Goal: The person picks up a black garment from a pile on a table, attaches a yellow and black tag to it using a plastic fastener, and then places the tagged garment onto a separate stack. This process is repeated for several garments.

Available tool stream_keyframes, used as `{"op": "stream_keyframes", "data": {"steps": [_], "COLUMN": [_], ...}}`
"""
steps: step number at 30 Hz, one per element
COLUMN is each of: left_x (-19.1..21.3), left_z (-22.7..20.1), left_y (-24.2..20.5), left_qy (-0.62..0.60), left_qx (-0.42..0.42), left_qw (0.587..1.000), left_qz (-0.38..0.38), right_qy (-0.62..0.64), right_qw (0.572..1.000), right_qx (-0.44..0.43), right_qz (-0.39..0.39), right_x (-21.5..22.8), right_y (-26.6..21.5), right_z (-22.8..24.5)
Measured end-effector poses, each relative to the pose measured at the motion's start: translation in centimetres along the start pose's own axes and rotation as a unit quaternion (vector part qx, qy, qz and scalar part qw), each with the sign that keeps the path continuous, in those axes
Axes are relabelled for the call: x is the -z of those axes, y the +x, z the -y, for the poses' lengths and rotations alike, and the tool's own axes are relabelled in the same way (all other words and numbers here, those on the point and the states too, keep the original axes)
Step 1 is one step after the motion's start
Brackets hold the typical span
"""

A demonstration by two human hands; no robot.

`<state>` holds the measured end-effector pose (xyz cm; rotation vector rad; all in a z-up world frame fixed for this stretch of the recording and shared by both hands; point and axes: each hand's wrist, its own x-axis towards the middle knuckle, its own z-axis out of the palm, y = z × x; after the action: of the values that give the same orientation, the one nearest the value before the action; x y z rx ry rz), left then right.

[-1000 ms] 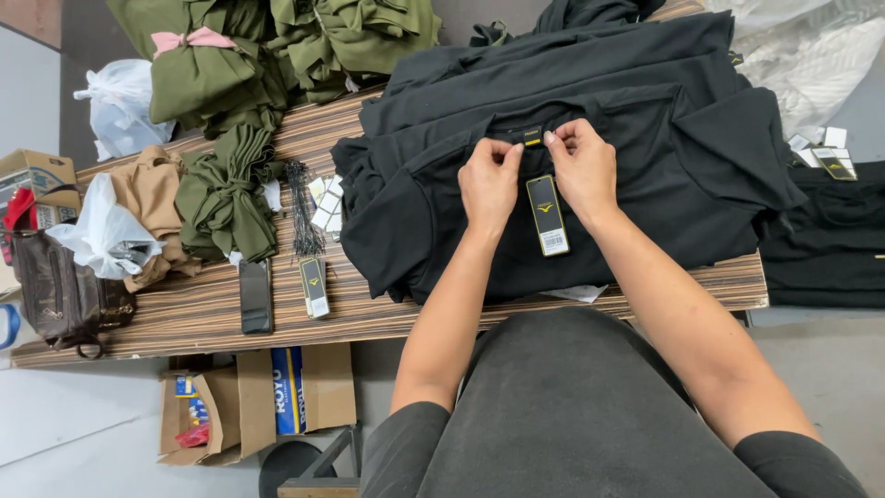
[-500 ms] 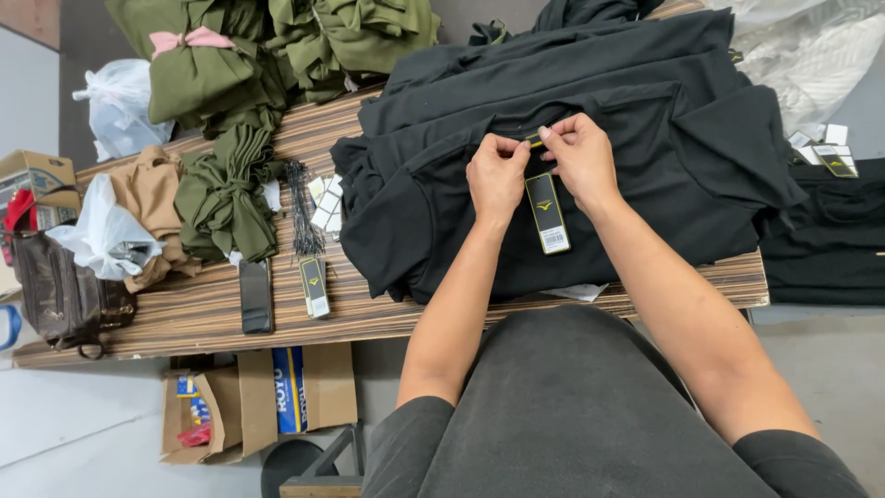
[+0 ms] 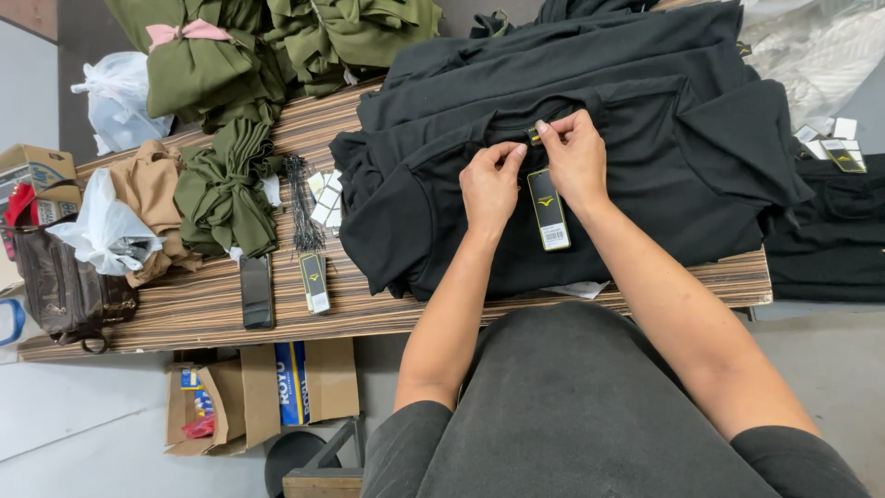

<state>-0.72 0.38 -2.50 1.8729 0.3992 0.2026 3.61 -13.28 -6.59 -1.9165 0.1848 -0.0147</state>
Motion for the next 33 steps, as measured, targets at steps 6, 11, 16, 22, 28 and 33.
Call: {"op": "stream_keyframes", "data": {"steps": [6, 11, 16, 22, 28, 33], "left_x": [0.0, -0.3, -0.1, 0.1, 0.0, -0.4], "left_z": [1.9, 2.5, 2.2, 1.2, 0.9, 1.7], "left_y": [0.8, 1.1, 1.1, 0.9, 1.0, 2.8], "left_qy": [0.081, 0.125, 0.142, 0.144, 0.168, 0.224], "left_qx": [-0.048, -0.064, -0.063, -0.072, -0.065, -0.104], "left_qw": [0.995, 0.989, 0.986, 0.984, 0.978, 0.960], "left_qz": [0.029, 0.037, 0.059, 0.079, 0.110, 0.133], "right_qy": [0.022, 0.029, 0.031, 0.045, 0.059, 0.063], "right_qw": [1.000, 0.999, 0.999, 0.999, 0.998, 0.998], "right_qx": [0.007, 0.013, 0.012, 0.010, 0.014, 0.024], "right_qz": [0.000, -0.003, -0.005, -0.004, -0.003, 0.009], "right_x": [0.0, 0.0, 0.0, 0.1, 0.2, 0.3], "right_y": [-0.5, -1.0, -1.1, -1.4, -1.3, -0.8], "right_z": [0.7, 1.1, 0.7, 1.3, 1.1, -0.2]}}
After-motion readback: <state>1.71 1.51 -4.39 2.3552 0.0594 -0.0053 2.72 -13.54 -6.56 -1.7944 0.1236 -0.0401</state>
